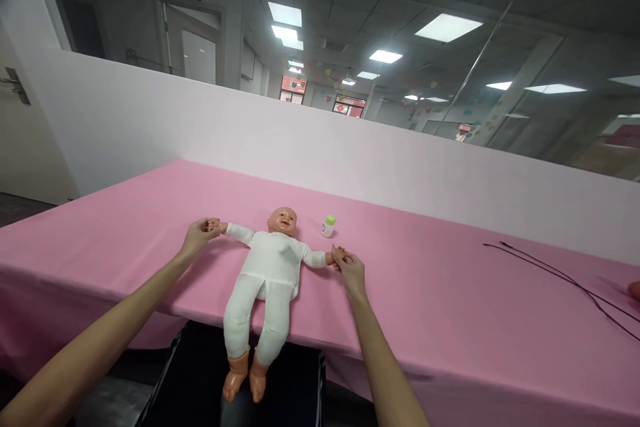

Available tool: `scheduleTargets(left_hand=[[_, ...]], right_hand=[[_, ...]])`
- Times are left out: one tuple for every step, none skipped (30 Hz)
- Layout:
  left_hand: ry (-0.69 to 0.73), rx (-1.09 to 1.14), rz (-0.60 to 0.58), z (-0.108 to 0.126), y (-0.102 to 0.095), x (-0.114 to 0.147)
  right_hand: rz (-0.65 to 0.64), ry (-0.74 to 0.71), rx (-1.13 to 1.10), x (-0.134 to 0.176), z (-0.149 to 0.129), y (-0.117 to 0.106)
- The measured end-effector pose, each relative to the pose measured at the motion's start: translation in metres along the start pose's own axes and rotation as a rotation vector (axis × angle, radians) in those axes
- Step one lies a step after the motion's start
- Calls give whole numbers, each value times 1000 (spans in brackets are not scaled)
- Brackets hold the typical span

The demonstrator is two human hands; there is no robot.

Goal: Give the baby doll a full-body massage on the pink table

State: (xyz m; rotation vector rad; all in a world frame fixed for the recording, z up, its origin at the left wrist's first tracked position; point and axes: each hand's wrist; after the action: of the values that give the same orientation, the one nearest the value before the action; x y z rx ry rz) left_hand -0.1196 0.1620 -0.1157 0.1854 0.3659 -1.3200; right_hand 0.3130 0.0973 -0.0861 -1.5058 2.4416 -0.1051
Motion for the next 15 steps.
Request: scheduleTargets(left_hand=[[32, 35, 3, 6, 4, 4], [76, 43, -27, 12, 8, 9], [126, 25, -92, 17, 10, 15], [181, -15, -186, 20, 11, 22], [243, -70, -296, 23, 10, 29], [309, -133, -400, 25, 10, 37], [374, -197, -487, 25, 9, 44], [438, -252, -557, 24, 7, 52], [497, -293, -614, 21, 6, 59], [551, -322, -655, 19, 5, 65], [596, -339, -684, 16, 4, 70], [630, -342, -702, 13, 3, 73], [647, -331, -706, 10, 3, 76], [642, -309, -691, 9, 3, 76], [609, -278, -652, 9, 4, 73]], right_hand=[[-11, -13, -40, 4, -7, 3], [-59, -36, -48, 8, -13, 4], [-126, -83, -27, 14, -17, 6], [-212, -138, 18, 22, -19, 6], [-308, -201, 82, 30, -19, 6], [-401, -267, 163, 39, -18, 6], [-480, -329, 253, 47, -14, 5], [-540, -385, 341, 56, -9, 4], [-579, -433, 415, 63, -2, 4], [-600, -473, 467, 69, 4, 3], [-608, -503, 498, 74, 12, 2], [-605, -524, 507, 77, 18, 2], [-594, -536, 496, 78, 24, 2], [-573, -536, 469, 77, 28, 3], [-540, -527, 428, 73, 29, 5]])
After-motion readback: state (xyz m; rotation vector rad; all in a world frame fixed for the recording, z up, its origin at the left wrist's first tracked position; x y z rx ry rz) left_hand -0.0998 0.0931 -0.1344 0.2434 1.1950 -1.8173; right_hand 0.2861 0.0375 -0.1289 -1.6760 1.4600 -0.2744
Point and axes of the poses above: each hand's wrist, its own x-axis away from the middle knuckle, its own y-axis out of the palm, z = x × y, and after that the axes turned 4 degrees about y, right-handed
